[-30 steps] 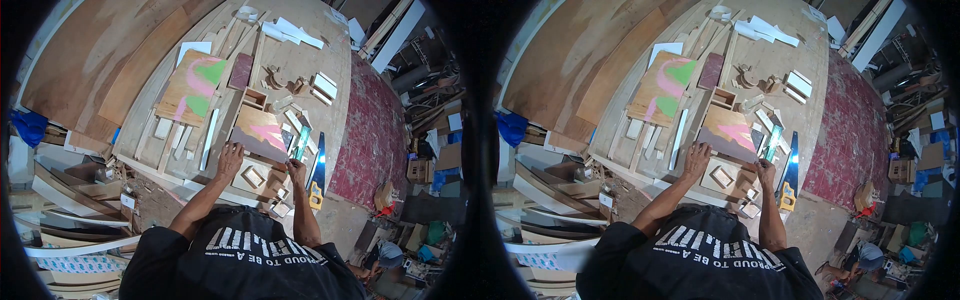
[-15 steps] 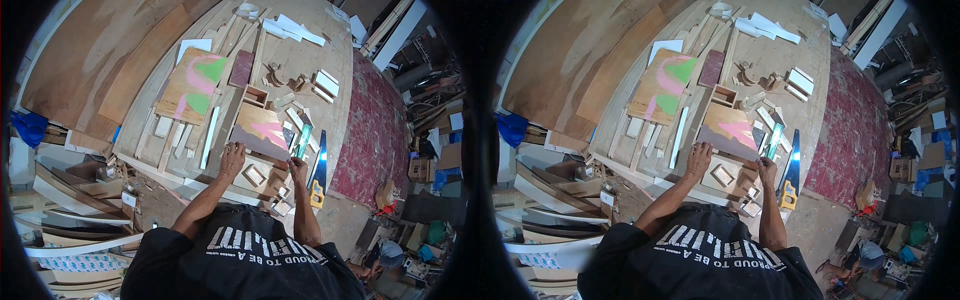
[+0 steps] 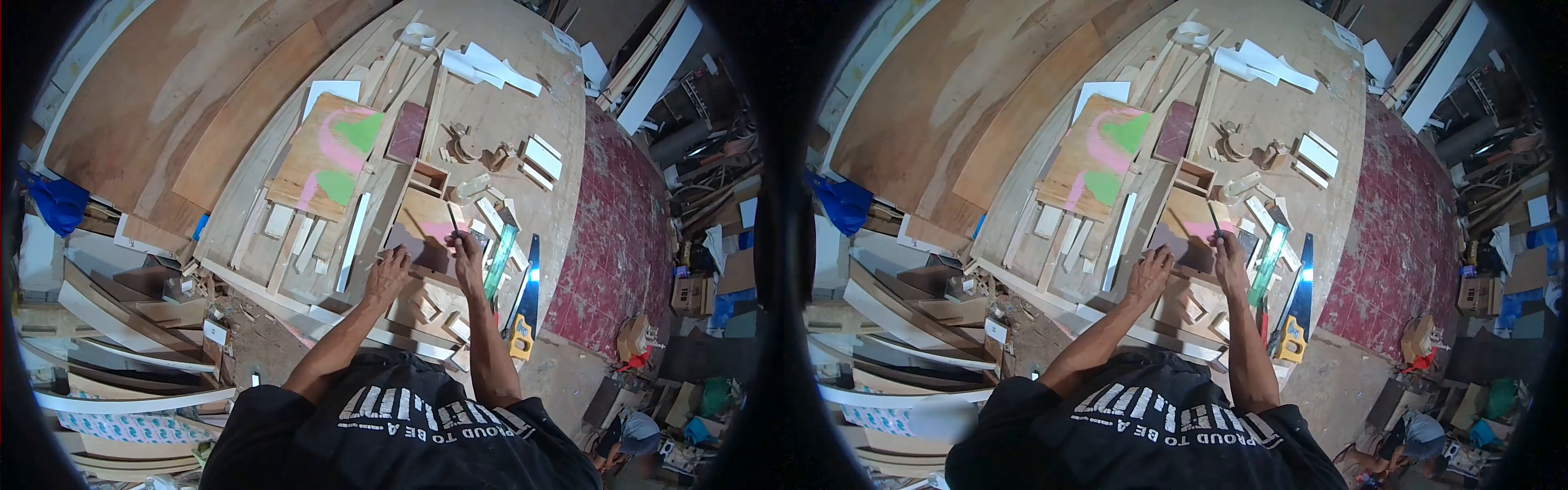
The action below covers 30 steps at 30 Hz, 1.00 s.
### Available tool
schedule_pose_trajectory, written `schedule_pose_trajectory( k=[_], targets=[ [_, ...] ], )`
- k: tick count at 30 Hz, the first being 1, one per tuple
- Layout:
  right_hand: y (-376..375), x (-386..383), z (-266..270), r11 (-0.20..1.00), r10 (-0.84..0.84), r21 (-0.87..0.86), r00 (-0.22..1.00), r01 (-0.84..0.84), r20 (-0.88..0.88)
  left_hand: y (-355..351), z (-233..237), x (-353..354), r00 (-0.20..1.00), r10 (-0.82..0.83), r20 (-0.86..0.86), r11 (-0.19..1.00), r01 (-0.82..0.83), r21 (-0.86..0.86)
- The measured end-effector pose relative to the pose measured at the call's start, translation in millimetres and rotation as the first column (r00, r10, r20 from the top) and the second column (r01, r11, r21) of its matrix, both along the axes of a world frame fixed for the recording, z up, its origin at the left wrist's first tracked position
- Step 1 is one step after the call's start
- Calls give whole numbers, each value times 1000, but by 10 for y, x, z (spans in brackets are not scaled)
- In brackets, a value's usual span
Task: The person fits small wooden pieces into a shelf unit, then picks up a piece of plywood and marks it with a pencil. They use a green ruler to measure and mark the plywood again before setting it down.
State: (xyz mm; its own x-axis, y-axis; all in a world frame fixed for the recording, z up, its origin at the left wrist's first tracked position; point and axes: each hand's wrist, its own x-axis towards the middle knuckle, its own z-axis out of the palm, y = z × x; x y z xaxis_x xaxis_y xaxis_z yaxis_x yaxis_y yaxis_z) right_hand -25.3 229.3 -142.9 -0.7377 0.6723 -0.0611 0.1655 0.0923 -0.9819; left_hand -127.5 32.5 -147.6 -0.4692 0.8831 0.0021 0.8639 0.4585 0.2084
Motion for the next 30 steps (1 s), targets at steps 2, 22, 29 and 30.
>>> schedule_pose_trajectory(
  k=[2,22,29,30],
  targets=[
    [-163,-285,146,975,-88,-212,992,68,-91,-5,73,-19,1000,-8,16,1000,8,-15],
    [-463,-843,-129,946,38,-322,999,-26,30,-7,-61,7,996,33,80,999,-31,-31],
    [-493,-848,-54,981,89,-174,996,-86,7,-37,5,32,1000,27,3,999,-27,-17],
    [-491,-856,-57,981,91,-174,996,-88,6,-33,32,29,1000,27,-3,999,-27,-43]
  ],
)
